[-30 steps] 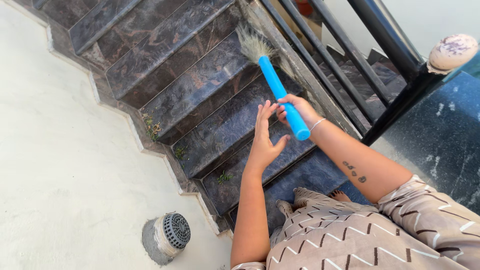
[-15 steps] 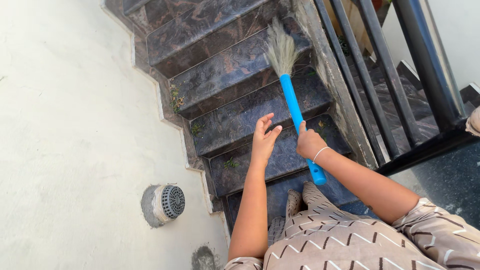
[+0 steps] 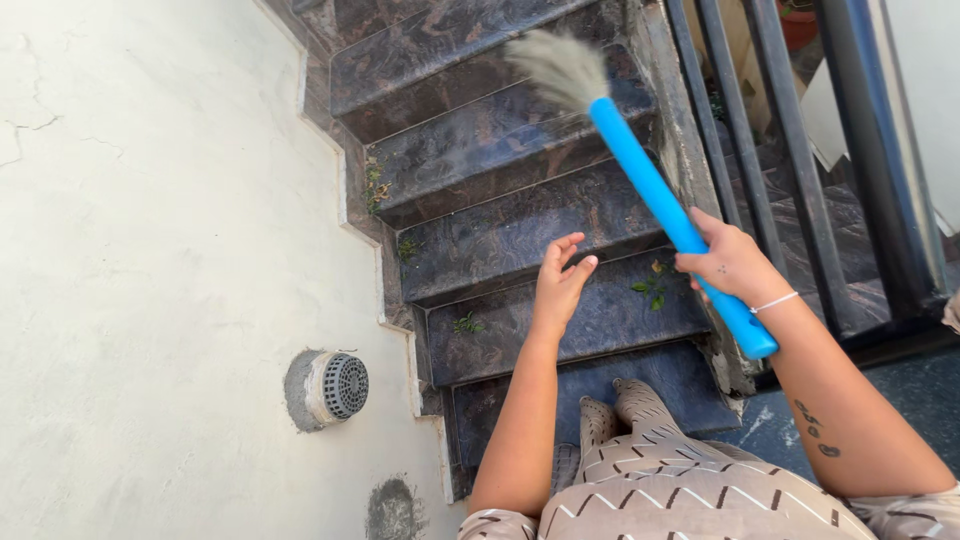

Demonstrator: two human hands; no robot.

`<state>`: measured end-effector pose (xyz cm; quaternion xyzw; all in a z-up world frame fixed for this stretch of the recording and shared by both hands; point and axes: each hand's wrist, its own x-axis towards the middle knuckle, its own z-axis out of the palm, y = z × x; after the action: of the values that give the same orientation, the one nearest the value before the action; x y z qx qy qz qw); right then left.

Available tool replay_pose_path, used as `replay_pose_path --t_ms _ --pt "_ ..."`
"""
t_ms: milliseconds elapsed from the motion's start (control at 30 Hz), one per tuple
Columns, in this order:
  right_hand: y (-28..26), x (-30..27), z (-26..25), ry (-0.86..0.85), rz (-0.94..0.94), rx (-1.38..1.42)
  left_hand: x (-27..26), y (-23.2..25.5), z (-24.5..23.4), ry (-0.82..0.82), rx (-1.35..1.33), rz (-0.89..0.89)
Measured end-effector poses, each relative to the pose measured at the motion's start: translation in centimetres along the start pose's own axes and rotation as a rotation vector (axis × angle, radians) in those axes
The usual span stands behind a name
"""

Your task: The person sweeps dirt and debris off dark stone stairs using a blue-handled broom.

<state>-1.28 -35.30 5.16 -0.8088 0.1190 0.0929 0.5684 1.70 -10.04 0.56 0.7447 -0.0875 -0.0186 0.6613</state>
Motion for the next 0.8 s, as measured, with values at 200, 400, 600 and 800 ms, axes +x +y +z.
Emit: replay_pose_path --t_ms 200,400,600,800 --pt "5.3 4.4 6.7 0.097 0.002 -0.404 -2.1 0.3 -5.6 0.115 0.061 -0.056" --pt "7.0 6.4 15.5 -0.033 -0.146 -0.603 -4.5 0.1 -10.0 0.303 -0.014 -0.188" --pt "2.2 2.6 10.3 -0.164 0.04 -0.301 -3.7 -1.4 -9.7 0.243 -0.051 -0.107" --pt "-0.5 -0.8 2.4 -0.208 0.002 0.069 -1.4 -0.7 -6.9 0.082 0.002 -0.106"
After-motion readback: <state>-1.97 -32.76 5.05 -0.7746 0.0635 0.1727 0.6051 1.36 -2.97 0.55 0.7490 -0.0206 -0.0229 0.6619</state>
